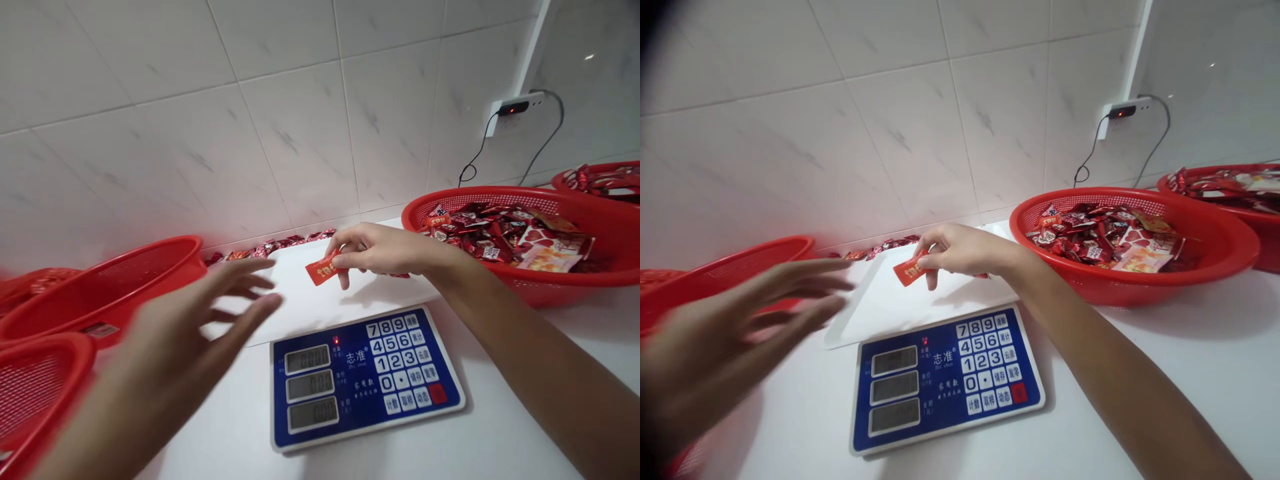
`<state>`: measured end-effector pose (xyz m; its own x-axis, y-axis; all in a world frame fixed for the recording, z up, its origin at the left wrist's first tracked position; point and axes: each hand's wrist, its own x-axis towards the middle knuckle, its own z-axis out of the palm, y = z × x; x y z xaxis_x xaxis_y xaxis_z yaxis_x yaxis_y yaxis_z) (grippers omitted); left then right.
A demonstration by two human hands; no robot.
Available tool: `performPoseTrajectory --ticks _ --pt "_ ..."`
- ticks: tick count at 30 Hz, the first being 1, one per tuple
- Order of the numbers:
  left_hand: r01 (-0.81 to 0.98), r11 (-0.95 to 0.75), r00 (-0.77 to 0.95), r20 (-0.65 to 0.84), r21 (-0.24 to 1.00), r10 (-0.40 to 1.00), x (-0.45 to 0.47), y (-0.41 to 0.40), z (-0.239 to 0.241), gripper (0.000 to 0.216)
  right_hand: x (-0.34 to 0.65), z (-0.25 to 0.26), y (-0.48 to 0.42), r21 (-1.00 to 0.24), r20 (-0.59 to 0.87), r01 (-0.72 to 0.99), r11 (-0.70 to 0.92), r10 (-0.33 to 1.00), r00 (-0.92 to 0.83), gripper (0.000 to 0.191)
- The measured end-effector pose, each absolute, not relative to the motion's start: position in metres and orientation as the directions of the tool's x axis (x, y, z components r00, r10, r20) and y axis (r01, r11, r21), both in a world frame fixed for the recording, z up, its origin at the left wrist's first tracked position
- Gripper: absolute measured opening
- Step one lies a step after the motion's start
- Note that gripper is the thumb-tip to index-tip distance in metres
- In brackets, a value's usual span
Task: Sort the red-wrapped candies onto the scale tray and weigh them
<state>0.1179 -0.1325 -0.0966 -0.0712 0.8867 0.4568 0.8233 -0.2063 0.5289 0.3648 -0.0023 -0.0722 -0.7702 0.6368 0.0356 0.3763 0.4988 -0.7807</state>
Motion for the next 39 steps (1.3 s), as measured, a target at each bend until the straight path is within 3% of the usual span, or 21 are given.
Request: performPoseTrajectory --ticks 4,10,17,20,23,26,29,32,34,36,39 --pt "0.698 -0.268 0.157 0.223 0.664 0.962 0.160 -0.075 -0.087 0.050 0.364 -0.078 0.001 -0.821 0.032 0.322 0.472 0.601 -0.799 0.018" --pt "0.813 -0.327 0.303 0.130 0.482 0.944 0.158 -0.052 -0.077 0.038 0.365 -0.082 0.005 -0.773 -0.006 0.411 0.483 0.643 -0.766 0.010" --pt "0.840 -0.304 0.290 0.103 0.449 0.952 0.146 -0.055 -0.080 0.037 0.359 -0.087 0.010 -0.792 -0.019 0.408 0.453 0.650 -0.759 0.013" --pt "0.873 -0.349 0.241 0.324 0.339 0.915 0.142 -0.058 -0.079 0.032 0.361 -0.083 0.011 -0.841 -0.007 0.358 0.406 0.654 -0.757 0.029" --pt "0.905 -0.408 0.241 0.646 0.121 0.724 0.145 -0.063 -0.079 0.030 0.366 -0.077 0.008 -0.925 -0.004 0.247 0.289 0.643 -0.766 0.050" --pt "0.897 -0.442 0.313 0.735 -0.019 0.602 0.149 -0.067 -0.080 0.031 0.368 -0.072 0.003 -0.954 0.008 0.205 0.220 0.701 -0.714 0.052" --pt "0.876 -0.475 0.291 0.686 0.090 0.667 0.151 -0.067 -0.078 0.031 0.367 -0.072 0.001 -0.910 0.038 0.297 0.290 0.771 -0.635 0.042" --pt "0.793 -0.444 0.185 0.530 0.416 0.827 0.150 -0.064 -0.076 0.041 0.365 -0.076 0.004 -0.860 0.121 0.312 0.405 0.754 -0.646 0.038" --pt "0.727 -0.390 0.181 0.390 0.564 0.903 0.148 -0.059 -0.076 0.040 0.363 -0.080 0.006 -0.847 0.140 0.293 0.445 0.716 -0.684 0.038" --pt "0.709 -0.371 0.224 0.308 0.600 0.925 0.146 -0.054 -0.078 0.042 0.362 -0.083 0.008 -0.839 0.116 0.306 0.449 0.699 -0.706 0.040" --pt "0.727 -0.363 0.215 0.309 0.583 0.927 0.144 -0.050 -0.083 0.043 0.360 -0.086 0.008 -0.841 0.052 0.371 0.394 0.741 -0.670 0.043"
